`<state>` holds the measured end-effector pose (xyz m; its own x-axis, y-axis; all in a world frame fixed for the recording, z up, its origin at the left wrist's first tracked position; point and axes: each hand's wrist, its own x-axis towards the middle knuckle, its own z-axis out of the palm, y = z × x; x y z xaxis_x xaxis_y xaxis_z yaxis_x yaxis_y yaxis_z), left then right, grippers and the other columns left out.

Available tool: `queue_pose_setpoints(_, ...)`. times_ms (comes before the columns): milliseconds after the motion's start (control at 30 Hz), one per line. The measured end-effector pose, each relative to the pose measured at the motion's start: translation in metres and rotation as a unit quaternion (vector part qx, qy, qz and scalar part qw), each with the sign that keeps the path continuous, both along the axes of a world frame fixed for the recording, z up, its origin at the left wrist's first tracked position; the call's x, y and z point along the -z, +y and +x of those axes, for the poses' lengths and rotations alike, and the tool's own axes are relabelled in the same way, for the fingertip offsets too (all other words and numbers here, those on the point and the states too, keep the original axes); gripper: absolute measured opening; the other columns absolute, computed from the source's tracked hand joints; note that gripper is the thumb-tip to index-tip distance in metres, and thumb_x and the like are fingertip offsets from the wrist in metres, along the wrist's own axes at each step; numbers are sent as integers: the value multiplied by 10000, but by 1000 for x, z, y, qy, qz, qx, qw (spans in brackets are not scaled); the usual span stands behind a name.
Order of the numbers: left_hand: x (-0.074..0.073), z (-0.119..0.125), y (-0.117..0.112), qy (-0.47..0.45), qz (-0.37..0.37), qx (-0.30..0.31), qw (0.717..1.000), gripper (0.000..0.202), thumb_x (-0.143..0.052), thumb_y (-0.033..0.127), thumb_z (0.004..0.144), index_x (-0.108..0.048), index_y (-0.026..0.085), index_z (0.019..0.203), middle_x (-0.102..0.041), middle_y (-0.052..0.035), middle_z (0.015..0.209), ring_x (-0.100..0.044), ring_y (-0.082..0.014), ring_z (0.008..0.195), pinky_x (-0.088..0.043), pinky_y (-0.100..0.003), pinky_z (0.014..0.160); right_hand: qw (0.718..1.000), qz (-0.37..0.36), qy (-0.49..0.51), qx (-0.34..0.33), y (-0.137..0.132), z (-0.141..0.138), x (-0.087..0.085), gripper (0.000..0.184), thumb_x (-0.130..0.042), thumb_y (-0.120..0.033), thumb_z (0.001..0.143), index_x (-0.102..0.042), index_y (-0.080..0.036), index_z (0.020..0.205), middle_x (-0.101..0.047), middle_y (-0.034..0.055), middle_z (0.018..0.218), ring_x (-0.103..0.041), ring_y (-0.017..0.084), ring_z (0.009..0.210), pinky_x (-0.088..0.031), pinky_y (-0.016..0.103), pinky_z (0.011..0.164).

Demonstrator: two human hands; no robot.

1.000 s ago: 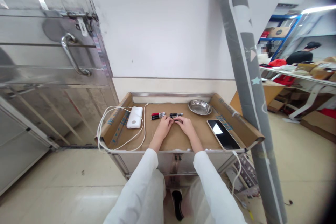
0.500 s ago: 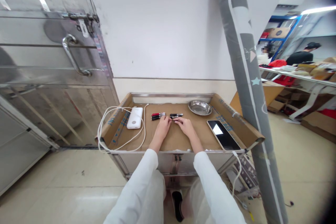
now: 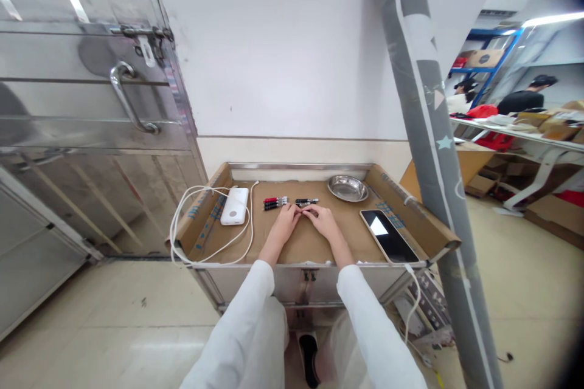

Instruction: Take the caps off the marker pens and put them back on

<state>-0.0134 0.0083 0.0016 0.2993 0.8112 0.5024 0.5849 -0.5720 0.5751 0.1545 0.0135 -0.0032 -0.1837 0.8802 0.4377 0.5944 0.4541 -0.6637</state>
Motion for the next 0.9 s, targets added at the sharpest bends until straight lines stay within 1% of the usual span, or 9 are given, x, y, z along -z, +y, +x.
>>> queue_pose_setpoints(100, -2, 1, -2, 0, -6, 7, 1000, 101, -466, 136, 871, -556, 181, 882, -558, -49, 916, -570, -179, 896, -478, -361, 877, 1000, -1, 5, -5, -2, 0, -2, 193, -527, -346, 841, -689, -260, 901, -716, 1, 894, -651, 167, 774, -480, 267, 739)
queue_pose_setpoints(233, -6, 1, -5, 11, -2, 12, 1000, 117, -446, 126, 875, -553, 176, 876, -563, -54, 912, -559, -189, 911, -464, -356, 883, 1000, 0, 23, -16, -4, -1, -3, 178, -527, -333, 842, -679, -268, 909, -713, -5, 910, -657, 171, 841, -487, 269, 772)
queue_pose_setpoints(467, -8, 1, -9, 14, -10, -1, 1000, 144, -418, 119, 881, -545, 185, 894, -559, -54, 931, -555, -181, 905, -463, -353, 890, 1000, -11, 22, -15, -6, -2, -4, 177, -531, -346, 844, -684, -271, 892, -718, -5, 863, -662, 173, 762, -501, 288, 765)
queue_pose_setpoints(633, -9, 1, -11, 28, 4, -13, 1000, 165, -405, 102, 876, -543, 186, 907, -553, -60, 956, -551, -184, 955, -454, -363, 917, 999, -13, 35, -19, -5, -2, -3, 164, -548, -325, 835, -685, -261, 897, -719, 1, 891, -666, 169, 797, -495, 283, 784)
queue_pose_setpoints(700, -9, 0, -11, 37, 31, -39, 998, 174, -401, 90, 869, -542, 179, 919, -544, -69, 961, -532, -198, 1002, -431, -386, 951, 999, -16, 41, -19, -4, -2, -3, 160, -547, -314, 833, -681, -258, 901, -718, 1, 895, -666, 170, 817, -493, 281, 779)
queue_pose_setpoints(767, -10, 0, -10, 39, 61, -85, 994, 187, -399, 74, 856, -536, 171, 939, -536, -81, 976, -508, -216, 1040, -410, -408, 973, 998, -19, 47, -22, -4, -2, -2, 161, -540, -304, 833, -678, -253, 898, -717, -1, 892, -664, 167, 812, -491, 278, 770)
queue_pose_setpoints(900, -9, -1, -7, 45, 70, -176, 981, 229, -394, 46, 824, -520, 149, 985, -533, -111, 1018, -513, -236, 1015, -427, -425, 931, 1000, -6, 27, -14, -4, -2, -2, 163, -531, -284, 834, -681, -245, 885, -712, 3, 897, -649, 162, 783, -482, 279, 759)
